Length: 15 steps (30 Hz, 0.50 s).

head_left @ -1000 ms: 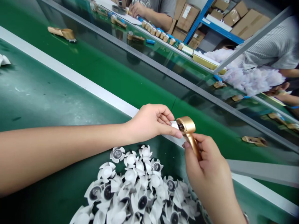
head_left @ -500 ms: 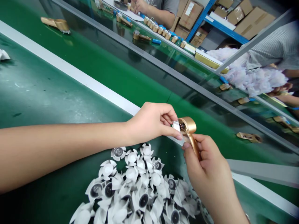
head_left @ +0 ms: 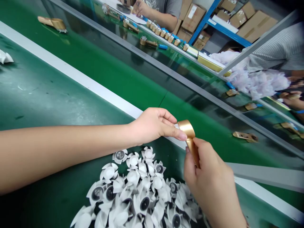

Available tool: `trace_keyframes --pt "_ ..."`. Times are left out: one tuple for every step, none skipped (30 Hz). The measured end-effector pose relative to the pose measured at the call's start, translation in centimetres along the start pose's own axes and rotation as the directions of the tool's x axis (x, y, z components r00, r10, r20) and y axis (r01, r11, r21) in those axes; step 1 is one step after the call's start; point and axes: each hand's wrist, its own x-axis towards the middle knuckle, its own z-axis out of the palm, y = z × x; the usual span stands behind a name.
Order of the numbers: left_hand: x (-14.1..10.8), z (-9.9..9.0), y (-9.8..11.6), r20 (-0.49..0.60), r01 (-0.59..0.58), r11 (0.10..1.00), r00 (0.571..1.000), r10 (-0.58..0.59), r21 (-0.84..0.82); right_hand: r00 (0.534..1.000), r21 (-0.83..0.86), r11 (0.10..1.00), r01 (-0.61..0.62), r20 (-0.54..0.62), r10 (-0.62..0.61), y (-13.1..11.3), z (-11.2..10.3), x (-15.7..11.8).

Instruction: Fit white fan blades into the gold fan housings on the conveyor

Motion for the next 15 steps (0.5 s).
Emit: trace_keyframes --pt "0.1 -0.1 0.2 0.027 0.024 0.999 0.999 -0.023 -0.026 0.999 0.026 0.998 -0.049 -0.002 0.049 0.2 0.0 0.1" --pt "0.2 -0.2 0.3 0.073 0.038 0.998 0.997 -0.035 -0.046 0.994 0.062 0.992 -0.106 -0.002 0.107 0.5 -0.1 0.1" --pt "0.4 -0.3 0.4 0.128 0.035 0.998 0.991 -0.028 -0.054 0.987 0.107 0.981 -0.159 0.012 0.158 0.7 -0.2 0.1" --pt "0.6 -0.4 0.5 0.182 0.012 0.999 0.983 -0.004 -0.046 0.981 0.159 0.968 -0.195 0.039 0.191 0.9 -0.3 0.1" --pt "0.7 -0.6 0.5 0.224 -0.024 0.999 0.974 0.029 -0.025 0.976 0.213 0.952 -0.218 0.076 0.206 1.0 -0.5 0.0" --pt "0.9 -0.7 0.5 0.251 -0.063 0.998 0.966 0.06 0.006 0.971 0.271 0.934 -0.233 0.12 0.208 1.1 -0.7 -0.1" --pt "1.0 -0.8 0.5 0.258 -0.1 0.994 0.962 0.086 0.038 0.966 0.332 0.91 -0.247 0.16 0.204 1.1 -0.9 -0.2" --pt "1.0 -0.9 0.6 0.252 -0.134 0.988 0.961 0.112 0.074 0.96 0.393 0.881 -0.264 0.192 0.202 1.1 -1.2 -0.3" --pt "0.9 -0.9 0.9 0.238 -0.178 0.976 0.961 0.144 0.126 0.953 0.444 0.848 -0.289 0.216 0.212 1.2 -1.5 -0.2" --pt "0.7 -0.8 1.2 0.213 -0.235 0.95 0.958 0.19 0.207 0.945 0.476 0.82 -0.317 0.228 0.232 1.4 -1.7 -0.1" --pt "0.4 -0.8 1.8 0.188 -0.302 0.894 0.95 0.251 0.332 0.938 0.476 0.81 -0.341 0.224 0.263 1.7 -1.8 0.3" --pt "0.0 -0.7 2.5 0.176 -0.362 0.792 0.932 0.317 0.492 0.931 0.432 0.826 -0.363 0.2 0.305 2.2 -1.7 0.8" --pt "-0.4 -0.6 3.2 0.182 -0.389 0.641 0.913 0.366 0.662 0.923 0.338 0.859 -0.384 0.158 0.351 2.9 -1.4 1.6" --pt "-0.9 -0.5 3.9 0.199 -0.371 0.46 0.903 0.38 0.806 0.914 0.216 0.888 -0.405 0.109 0.39 3.8 -0.9 2.4" --pt "-1.5 -0.3 4.5 0.21 -0.317 0.279 0.911 0.354 0.906 0.906 0.093 0.902 -0.422 0.067 0.417 4.9 -0.2 3.3"
